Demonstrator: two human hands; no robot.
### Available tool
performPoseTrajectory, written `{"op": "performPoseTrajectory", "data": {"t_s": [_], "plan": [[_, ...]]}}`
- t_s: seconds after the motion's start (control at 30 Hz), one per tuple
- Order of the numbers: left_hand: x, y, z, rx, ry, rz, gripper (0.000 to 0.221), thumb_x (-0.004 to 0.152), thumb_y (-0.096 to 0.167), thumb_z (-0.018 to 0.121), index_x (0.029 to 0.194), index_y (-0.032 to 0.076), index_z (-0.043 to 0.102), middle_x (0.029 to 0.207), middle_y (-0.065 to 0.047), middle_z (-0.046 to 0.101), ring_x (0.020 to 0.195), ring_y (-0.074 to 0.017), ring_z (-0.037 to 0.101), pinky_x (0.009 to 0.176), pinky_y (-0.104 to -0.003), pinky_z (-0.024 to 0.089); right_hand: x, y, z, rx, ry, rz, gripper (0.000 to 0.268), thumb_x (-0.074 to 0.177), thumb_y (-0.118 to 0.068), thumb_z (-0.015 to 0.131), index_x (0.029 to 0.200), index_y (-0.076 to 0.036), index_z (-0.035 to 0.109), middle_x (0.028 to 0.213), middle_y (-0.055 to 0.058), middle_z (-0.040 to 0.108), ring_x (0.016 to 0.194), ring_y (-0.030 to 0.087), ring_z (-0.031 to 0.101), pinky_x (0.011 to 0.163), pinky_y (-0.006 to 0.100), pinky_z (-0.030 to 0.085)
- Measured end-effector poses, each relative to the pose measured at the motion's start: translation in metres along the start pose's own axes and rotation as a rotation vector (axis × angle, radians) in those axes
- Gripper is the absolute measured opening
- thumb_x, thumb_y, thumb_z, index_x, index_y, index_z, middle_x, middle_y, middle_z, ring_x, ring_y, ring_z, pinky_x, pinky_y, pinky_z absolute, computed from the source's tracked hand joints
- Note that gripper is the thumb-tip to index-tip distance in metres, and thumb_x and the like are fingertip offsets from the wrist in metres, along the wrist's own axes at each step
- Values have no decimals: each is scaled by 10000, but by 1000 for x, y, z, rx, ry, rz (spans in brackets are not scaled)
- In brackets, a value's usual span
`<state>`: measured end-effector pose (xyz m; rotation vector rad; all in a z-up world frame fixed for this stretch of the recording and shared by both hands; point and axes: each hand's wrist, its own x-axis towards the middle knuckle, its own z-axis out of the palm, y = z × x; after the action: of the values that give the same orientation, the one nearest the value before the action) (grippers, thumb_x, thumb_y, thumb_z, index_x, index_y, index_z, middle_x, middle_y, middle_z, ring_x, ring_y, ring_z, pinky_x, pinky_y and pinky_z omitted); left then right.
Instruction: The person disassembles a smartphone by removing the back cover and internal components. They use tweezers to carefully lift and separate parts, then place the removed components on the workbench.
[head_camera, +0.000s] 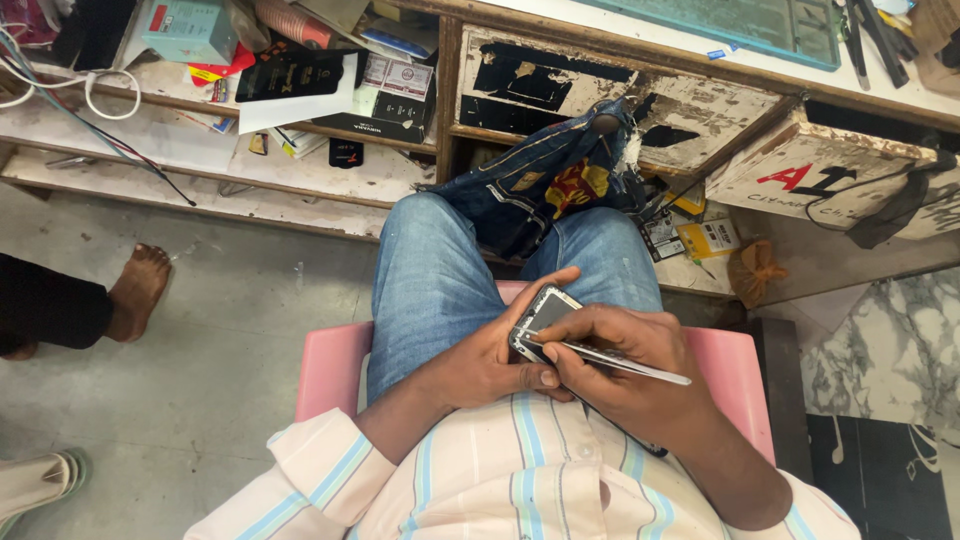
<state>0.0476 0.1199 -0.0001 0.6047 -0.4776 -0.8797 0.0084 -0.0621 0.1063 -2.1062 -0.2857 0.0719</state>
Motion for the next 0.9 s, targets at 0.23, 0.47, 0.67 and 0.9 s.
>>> {"op": "performPoseTrajectory", "data": {"t_s": [0.23, 0.47, 0.67, 0.9], "plan": [[1, 2, 2, -17, 10, -17, 1107, 904, 182, 813, 1701, 180, 43, 1446, -129, 457, 1281, -236, 585, 1019, -434, 609, 3, -4, 2, -27, 96, -41, 139, 878, -65, 734, 1006, -16, 756, 821, 41, 797, 695, 37, 726, 585, 197, 570], [-1, 4, 2, 72, 24, 3, 1119, 887, 238, 824, 1696, 156, 57, 1437, -109, 482, 1297, -217, 570, 1052, -383, 565, 4, -3, 2, -41, 50, -26, 122, 864, -79, 744, 975, -29, 757, 767, 42, 796, 642, 63, 754, 551, 211, 578], [-1, 4, 1, 108, 3, 56, 1126, 891, 279, 841, 1702, 137, 74, 1410, -69, 550, 1320, -144, 546, 1141, -288, 456, 2, -4, 1, -85, -34, -112, 145, 846, -97, 769, 968, -20, 751, 828, 61, 794, 693, 85, 784, 588, 224, 611], [-2, 5, 2, 205, -4, 46, 1150, 883, 283, 858, 1728, 126, 93, 1356, -60, 566, 1292, -143, 561, 1142, -279, 449, 5, -8, -15, 47, -188, -34, 142, 853, -100, 753, 970, -20, 757, 792, 55, 801, 669, 95, 775, 572, 228, 591]]}}
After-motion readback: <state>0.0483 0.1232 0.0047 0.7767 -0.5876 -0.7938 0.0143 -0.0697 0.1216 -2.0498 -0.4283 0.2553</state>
